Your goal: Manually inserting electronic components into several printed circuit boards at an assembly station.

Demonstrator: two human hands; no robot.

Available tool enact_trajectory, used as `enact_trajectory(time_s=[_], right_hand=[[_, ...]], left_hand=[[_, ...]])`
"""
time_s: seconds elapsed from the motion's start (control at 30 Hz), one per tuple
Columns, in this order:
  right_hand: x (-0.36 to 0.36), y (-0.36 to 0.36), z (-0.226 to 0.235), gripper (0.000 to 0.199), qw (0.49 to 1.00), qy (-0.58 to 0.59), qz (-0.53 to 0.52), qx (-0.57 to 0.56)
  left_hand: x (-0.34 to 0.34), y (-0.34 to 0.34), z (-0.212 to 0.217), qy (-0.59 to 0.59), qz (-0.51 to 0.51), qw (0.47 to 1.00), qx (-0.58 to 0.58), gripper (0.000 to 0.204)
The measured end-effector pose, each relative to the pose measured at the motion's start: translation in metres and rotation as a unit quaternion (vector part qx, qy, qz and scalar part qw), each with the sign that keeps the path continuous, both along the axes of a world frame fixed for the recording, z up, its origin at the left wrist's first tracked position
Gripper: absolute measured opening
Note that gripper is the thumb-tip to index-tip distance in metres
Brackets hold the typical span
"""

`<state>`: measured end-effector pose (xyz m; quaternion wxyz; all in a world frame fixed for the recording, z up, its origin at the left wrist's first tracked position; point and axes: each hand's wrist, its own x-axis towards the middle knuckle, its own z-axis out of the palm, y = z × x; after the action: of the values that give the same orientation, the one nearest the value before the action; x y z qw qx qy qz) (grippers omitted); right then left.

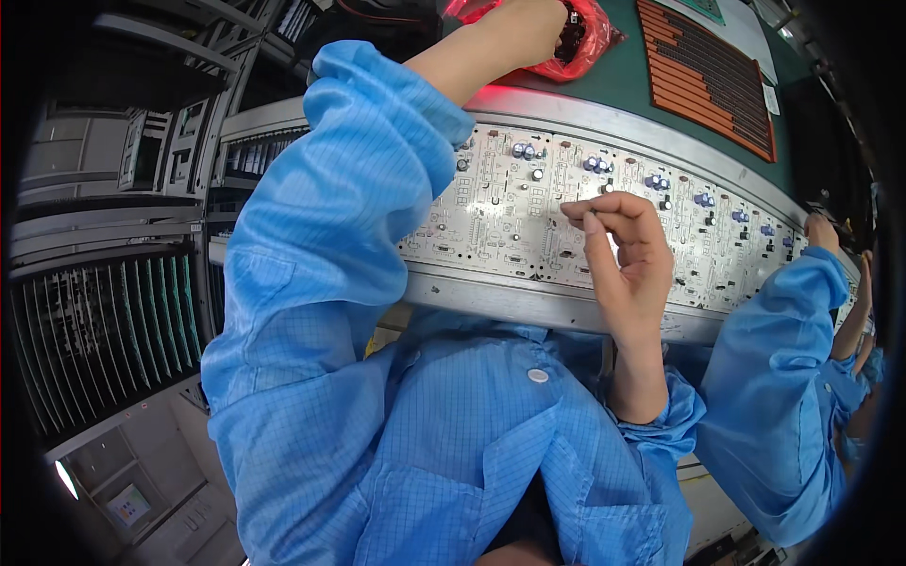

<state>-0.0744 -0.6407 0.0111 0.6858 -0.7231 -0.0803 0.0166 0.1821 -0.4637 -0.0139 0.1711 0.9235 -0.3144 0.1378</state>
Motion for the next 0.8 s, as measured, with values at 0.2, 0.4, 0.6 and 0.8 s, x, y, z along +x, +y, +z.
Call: enact_trajectory(time_s=[0.2,0.4,0.6,0.8], right_hand=[[0.002,0.001,-0.004,0.018,1.000,0.013,-0.010,0.011],[0.003,0.003,0.000,0.017,1.000,0.017,-0.003,-0.005],[0.014,-0.007,0.001,0.017,0.999,0.028,0.015,-0.034],[0.032,0.002,0.004,0.017,0.972,-0.021,0.015,-0.234]], left_hand=[[-0.019,-0.024,0.018,0.014,0.122,0.990,0.075,0.022],[-0.015,-0.025,0.018,0.046,0.143,0.988,0.045,0.016],[0.017,-0.010,-0.009,0.085,0.112,0.986,-0.091,0.010],[0.020,-0.008,-0.010,0.025,0.127,0.986,-0.109,0.011]])
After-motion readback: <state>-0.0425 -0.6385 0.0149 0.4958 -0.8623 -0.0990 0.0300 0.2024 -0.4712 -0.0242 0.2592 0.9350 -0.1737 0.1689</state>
